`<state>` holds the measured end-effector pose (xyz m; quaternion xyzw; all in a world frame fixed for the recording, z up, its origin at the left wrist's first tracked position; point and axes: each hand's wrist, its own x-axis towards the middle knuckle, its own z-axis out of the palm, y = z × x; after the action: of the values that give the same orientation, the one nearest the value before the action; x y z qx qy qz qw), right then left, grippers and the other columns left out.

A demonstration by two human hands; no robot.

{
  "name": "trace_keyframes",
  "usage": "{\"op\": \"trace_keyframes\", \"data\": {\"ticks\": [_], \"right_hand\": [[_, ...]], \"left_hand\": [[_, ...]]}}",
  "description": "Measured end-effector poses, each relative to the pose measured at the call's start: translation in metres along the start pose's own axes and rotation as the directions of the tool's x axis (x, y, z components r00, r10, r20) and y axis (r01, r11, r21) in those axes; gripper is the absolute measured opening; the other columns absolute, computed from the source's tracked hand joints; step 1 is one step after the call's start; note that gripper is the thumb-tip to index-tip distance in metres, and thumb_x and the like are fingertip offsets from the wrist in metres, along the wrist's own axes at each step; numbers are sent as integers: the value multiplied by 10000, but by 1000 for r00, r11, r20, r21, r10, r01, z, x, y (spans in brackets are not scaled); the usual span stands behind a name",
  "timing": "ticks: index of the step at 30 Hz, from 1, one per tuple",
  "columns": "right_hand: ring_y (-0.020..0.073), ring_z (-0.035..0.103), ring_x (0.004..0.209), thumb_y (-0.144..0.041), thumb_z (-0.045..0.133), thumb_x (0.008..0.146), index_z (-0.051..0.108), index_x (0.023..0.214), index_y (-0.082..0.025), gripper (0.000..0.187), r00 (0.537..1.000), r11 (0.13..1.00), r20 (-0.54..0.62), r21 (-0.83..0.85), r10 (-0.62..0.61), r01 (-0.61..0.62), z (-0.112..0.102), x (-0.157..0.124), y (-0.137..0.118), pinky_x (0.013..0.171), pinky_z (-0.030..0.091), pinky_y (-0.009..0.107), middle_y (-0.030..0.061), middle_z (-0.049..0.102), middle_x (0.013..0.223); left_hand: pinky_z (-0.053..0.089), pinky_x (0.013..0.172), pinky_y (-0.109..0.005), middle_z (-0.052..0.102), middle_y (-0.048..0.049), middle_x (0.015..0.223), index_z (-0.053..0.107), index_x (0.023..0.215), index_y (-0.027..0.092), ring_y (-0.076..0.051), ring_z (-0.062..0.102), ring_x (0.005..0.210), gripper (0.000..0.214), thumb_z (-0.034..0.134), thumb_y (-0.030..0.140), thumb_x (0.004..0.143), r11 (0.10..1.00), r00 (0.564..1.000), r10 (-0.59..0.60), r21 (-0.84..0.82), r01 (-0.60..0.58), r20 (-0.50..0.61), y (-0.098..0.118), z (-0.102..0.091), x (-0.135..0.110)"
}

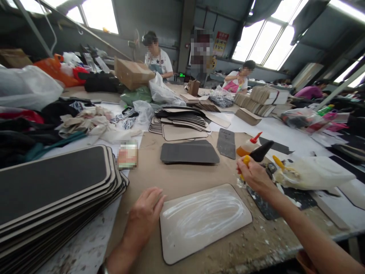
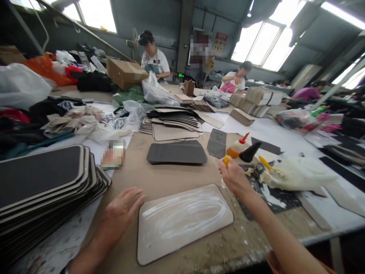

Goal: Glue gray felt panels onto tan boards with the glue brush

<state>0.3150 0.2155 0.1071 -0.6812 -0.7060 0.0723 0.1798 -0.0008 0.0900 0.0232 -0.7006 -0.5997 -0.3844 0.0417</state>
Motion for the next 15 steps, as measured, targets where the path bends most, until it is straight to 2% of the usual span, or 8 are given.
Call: {"op": "trace_keyframes", "data": {"ticks": [2, 4, 8, 12, 15], "right_hand": [[187, 623, 725, -277, 366, 879, 556, 871, -164, 221, 993, 998, 112, -58, 45, -39, 16, 32, -9, 692, 429, 285, 85, 652, 776], [204, 630, 721, -256, 425, 852, 592, 800, -149, 206, 984, 993, 156, -92, 90, -76, 33, 57, -14, 651, 431, 277, 99, 650, 715], [164, 587, 497, -323, 492, 830, 588, 580, -153, 318, 948, 984, 265, -79, 175, -160, 61, 77, -15, 488, 406, 229, 35, 543, 448], [107, 460, 340, -350, 473, 846, 539, 517, -154, 388, 912, 978, 354, -49, 207, -203, 67, 77, -14, 389, 352, 213, -13, 455, 377], [102, 480, 388, -323, 463, 858, 541, 564, -153, 348, 929, 988, 337, -27, 154, -153, 56, 78, -22, 428, 361, 206, -5, 499, 432]], "left_hand": [[555, 770, -345, 675, -80, 935, 606, 963, 161, -198, 651, 870, 176, 511, 261, 852, 999, 999, -32, 38, 31, 17, -9, 22, 32], [531, 843, -380, 664, -108, 1041, 605, 1017, 150, -225, 628, 974, 214, 555, 212, 819, 998, 999, -37, 50, 35, 31, -13, 44, 59], [459, 950, -431, 624, -122, 1175, 630, 1047, 171, -270, 533, 1149, 310, 633, 134, 739, 999, 994, -28, 35, 24, 103, -10, 82, 94], [446, 938, -458, 662, -118, 1107, 677, 963, 194, -276, 582, 1072, 269, 633, 84, 721, 997, 980, -72, -10, 75, 187, -7, 100, 110], [426, 933, -465, 675, -127, 1065, 688, 928, 184, -279, 593, 1027, 204, 617, 119, 749, 986, 965, -129, -72, 149, 229, -10, 100, 118]]}}
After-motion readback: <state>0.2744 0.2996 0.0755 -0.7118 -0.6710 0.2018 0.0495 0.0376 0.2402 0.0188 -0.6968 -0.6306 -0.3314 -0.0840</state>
